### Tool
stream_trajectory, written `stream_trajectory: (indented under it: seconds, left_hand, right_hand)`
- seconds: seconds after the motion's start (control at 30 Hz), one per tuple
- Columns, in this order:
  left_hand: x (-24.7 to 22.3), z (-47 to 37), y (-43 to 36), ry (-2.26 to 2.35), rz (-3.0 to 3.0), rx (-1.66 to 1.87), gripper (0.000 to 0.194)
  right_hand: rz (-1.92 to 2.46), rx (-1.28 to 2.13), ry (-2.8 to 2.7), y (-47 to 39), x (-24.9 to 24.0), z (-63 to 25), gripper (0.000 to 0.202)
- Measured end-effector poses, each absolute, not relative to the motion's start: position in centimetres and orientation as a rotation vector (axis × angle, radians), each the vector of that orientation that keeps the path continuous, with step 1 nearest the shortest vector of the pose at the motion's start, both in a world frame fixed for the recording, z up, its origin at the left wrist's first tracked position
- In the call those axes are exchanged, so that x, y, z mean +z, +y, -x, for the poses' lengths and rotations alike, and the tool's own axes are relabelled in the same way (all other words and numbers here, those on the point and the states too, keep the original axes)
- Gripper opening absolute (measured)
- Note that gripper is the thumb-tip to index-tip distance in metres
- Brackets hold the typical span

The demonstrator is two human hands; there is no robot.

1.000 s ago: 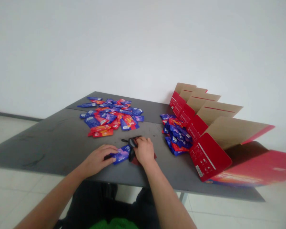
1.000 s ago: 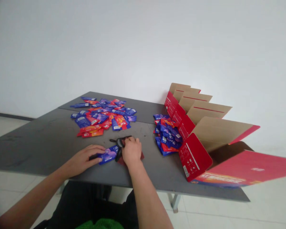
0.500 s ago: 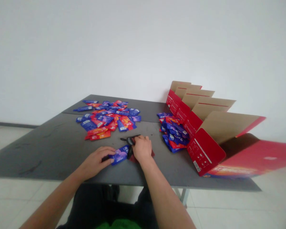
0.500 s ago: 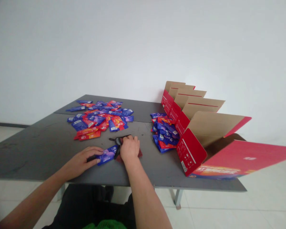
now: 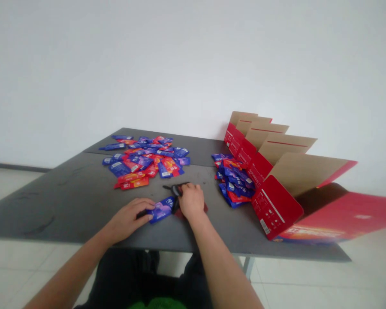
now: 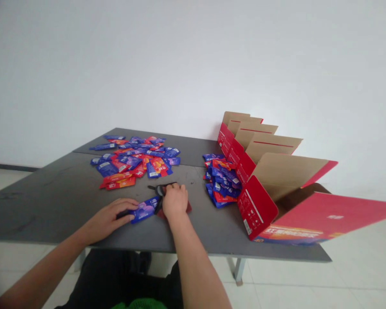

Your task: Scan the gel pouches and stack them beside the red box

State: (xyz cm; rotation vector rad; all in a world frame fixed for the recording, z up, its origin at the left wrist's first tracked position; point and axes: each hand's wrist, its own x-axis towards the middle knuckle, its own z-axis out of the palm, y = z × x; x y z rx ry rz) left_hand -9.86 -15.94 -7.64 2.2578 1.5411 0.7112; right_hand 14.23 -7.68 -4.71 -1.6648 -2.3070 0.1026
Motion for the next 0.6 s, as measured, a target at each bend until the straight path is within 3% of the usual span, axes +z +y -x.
stream_trajectory:
  seconds: [0.17, 0.33, 0.6]
  left_hand:
    - [-8.0, 10.0, -15.8, 1.525, -2.279, 0.697, 0.027]
    - [-8.4, 10.3, -15.7, 1.581, -2.280, 0.686, 0.023]
    - [-7.8, 10.0, -15.9, 1.528, -2.273, 0.670, 0.030]
  right_hand:
    - [1.606, 0.077, -2.291, -8.5, -2.8, -14.0, 0.021]
    - [1.318, 0.097, -2.386, -12.7, -4.9, -9.7, 0.020]
    - [1.729, 0.135, -2.219, -7.3, -4.0, -15.6, 0.022]
